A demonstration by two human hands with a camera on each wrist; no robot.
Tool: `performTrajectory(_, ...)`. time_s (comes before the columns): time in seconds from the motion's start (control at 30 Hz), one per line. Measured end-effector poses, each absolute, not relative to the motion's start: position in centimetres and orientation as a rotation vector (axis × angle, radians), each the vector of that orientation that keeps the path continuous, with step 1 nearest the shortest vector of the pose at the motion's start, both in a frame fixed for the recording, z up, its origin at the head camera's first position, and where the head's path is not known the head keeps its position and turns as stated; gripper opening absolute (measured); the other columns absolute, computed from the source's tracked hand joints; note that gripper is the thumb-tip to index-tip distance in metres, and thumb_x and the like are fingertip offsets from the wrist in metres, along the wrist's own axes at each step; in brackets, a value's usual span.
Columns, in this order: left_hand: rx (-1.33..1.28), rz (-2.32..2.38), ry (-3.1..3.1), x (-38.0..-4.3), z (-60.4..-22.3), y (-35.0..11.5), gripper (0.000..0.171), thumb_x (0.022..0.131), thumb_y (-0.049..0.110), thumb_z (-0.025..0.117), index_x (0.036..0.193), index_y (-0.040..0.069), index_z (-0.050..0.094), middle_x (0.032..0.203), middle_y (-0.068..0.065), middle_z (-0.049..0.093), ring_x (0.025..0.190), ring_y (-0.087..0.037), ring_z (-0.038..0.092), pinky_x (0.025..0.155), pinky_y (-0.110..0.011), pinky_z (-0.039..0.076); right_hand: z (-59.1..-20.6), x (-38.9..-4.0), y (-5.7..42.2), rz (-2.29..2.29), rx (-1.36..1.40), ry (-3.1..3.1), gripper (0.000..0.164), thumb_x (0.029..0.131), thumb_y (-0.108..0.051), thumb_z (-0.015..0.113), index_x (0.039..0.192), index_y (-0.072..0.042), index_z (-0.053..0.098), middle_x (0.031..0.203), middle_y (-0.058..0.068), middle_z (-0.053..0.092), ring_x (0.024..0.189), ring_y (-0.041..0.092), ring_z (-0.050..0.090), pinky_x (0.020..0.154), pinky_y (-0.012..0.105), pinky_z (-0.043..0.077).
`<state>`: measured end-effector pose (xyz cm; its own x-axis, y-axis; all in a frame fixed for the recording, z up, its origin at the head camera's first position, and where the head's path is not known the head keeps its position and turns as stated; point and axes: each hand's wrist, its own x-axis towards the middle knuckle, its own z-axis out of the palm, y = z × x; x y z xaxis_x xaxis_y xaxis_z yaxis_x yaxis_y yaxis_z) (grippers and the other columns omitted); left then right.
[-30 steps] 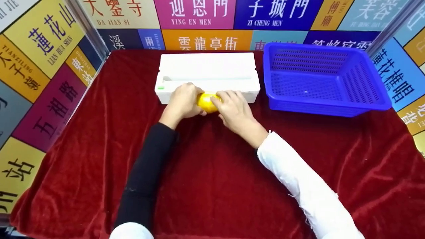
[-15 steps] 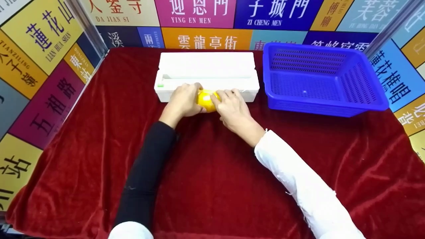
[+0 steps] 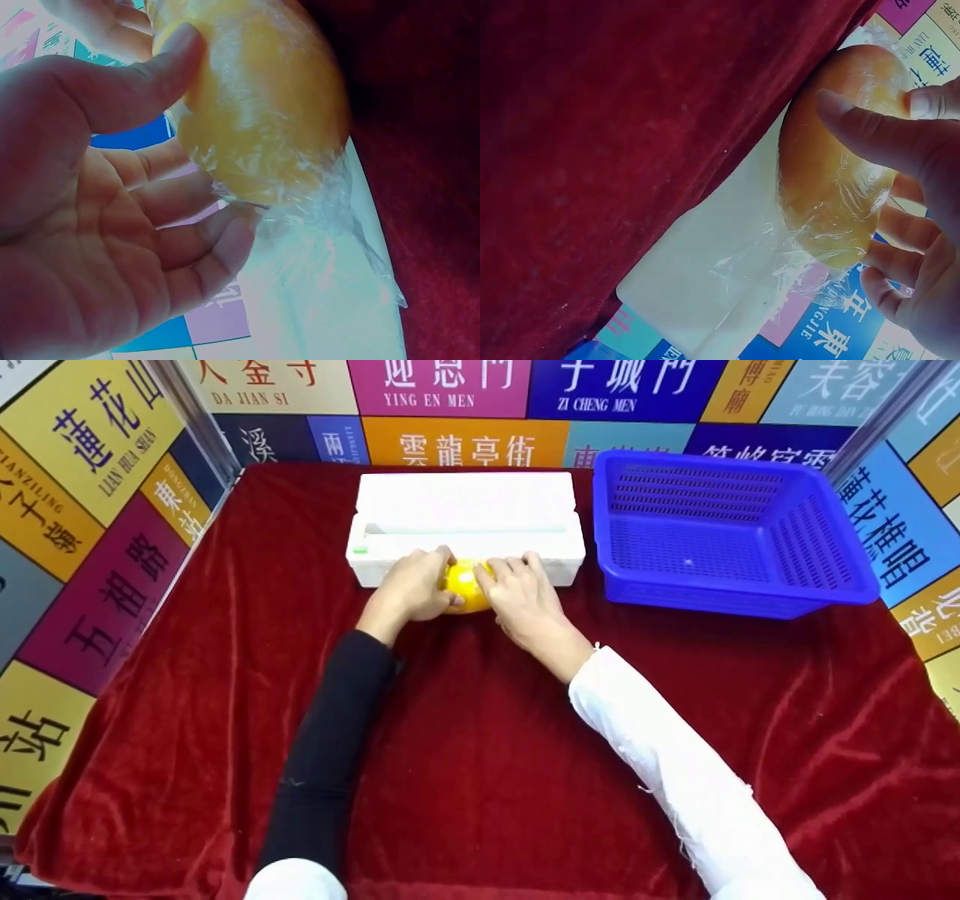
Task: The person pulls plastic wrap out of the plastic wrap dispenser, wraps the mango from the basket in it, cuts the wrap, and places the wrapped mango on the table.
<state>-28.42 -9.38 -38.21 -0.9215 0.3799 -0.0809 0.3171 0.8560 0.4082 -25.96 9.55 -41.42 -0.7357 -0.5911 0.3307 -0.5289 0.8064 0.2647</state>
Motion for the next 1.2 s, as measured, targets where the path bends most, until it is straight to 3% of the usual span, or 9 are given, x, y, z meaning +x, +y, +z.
performTrajectory(0.23, 0.521, 0.485, 2.912, -28.0, -38.3, -8.8, 0.057, 0.090, 0.033, 0.076, 0.134, 0.004, 0.054, 0.122, -0.017, 0.066, 0.113, -0.034, 0.062, 0.100, -0.052, 0.046, -41.4, -26.7, 9.5, -0.158, 0.837, -2.556, 0.035, 0.079, -0.006, 0.077, 0.111, -0.006, 0.064, 0.104, 0.013, 0.069, 0.088, 0.035, 0.066, 0.083, 0.043, 0.043)
performTrajectory(0.43, 0.458, 0.240, 3.029, -27.0, -38.1, -7.0, 0.050, 0.089, 0.035, 0.074, 0.125, 0.003, 0.060, 0.120, -0.018, 0.063, 0.117, -0.037, 0.055, 0.100, -0.059, 0.038, -41.3, -27.7, 10.2, -0.050, 0.846, -2.607, 0.041, 0.071, -0.011, 0.087, 0.104, -0.006, 0.064, 0.096, 0.012, 0.068, 0.084, 0.035, 0.066, 0.082, 0.043, 0.043)
performTrajectory(0.63, 0.406, -0.153, 3.141, -26.3, -38.7, -5.5, 0.072, 0.077, 0.048, 0.083, 0.128, 0.004, 0.057, 0.123, -0.016, 0.050, 0.114, -0.035, 0.050, 0.095, -0.048, 0.044, -41.0, -28.3, 11.0, 0.133, 0.866, -2.674, 0.040, 0.071, -0.016, 0.089, 0.106, -0.009, 0.070, 0.099, 0.010, 0.069, 0.089, 0.034, 0.069, 0.082, 0.044, 0.042)
performTrajectory(0.7, 0.417, -0.188, 3.180, -26.4, -39.2, -5.2, 0.078, 0.071, 0.043, 0.089, 0.129, 0.005, 0.053, 0.120, -0.015, 0.049, 0.111, -0.033, 0.050, 0.091, -0.045, 0.045, -40.8, -28.3, 11.1, 0.162, 0.871, -2.717, 0.044, 0.071, -0.017, 0.089, 0.111, -0.011, 0.072, 0.102, 0.010, 0.070, 0.092, 0.034, 0.069, 0.082, 0.044, 0.042)
performTrajectory(0.8, 0.440, -0.200, 3.235, -26.5, -39.9, -4.9, 0.072, 0.069, 0.029, 0.090, 0.124, 0.008, 0.048, 0.114, -0.012, 0.049, 0.105, -0.030, 0.049, 0.086, -0.043, 0.046, -40.3, -28.4, 11.2, 0.183, 0.885, -2.787, 0.050, 0.072, -0.019, 0.088, 0.119, -0.013, 0.073, 0.105, 0.010, 0.072, 0.096, 0.034, 0.068, 0.083, 0.045, 0.041)
performTrajectory(1.0, 0.479, -0.281, 3.303, -26.6, -40.6, -4.6, 0.051, 0.072, 0.008, 0.077, 0.112, 0.010, 0.045, 0.107, -0.010, 0.046, 0.098, -0.029, 0.046, 0.080, -0.041, 0.044, -39.2, -28.7, 11.0, 0.161, 0.861, -2.919, 0.047, 0.076, -0.023, 0.086, 0.121, -0.019, 0.073, 0.106, 0.009, 0.072, 0.096, 0.033, 0.067, 0.085, 0.044, 0.041)
performTrajectory(1.2, 0.600, -0.324, 3.377, -26.6, -40.6, -4.7, 0.036, 0.077, 0.005, 0.071, 0.107, 0.007, 0.051, 0.103, -0.011, 0.052, 0.095, -0.028, 0.053, 0.079, -0.039, 0.046, -39.0, -29.0, 11.1, 0.157, 0.829, -2.978, 0.048, 0.079, -0.026, 0.085, 0.125, -0.019, 0.072, 0.112, 0.008, 0.073, 0.101, 0.033, 0.067, 0.089, 0.044, 0.041)
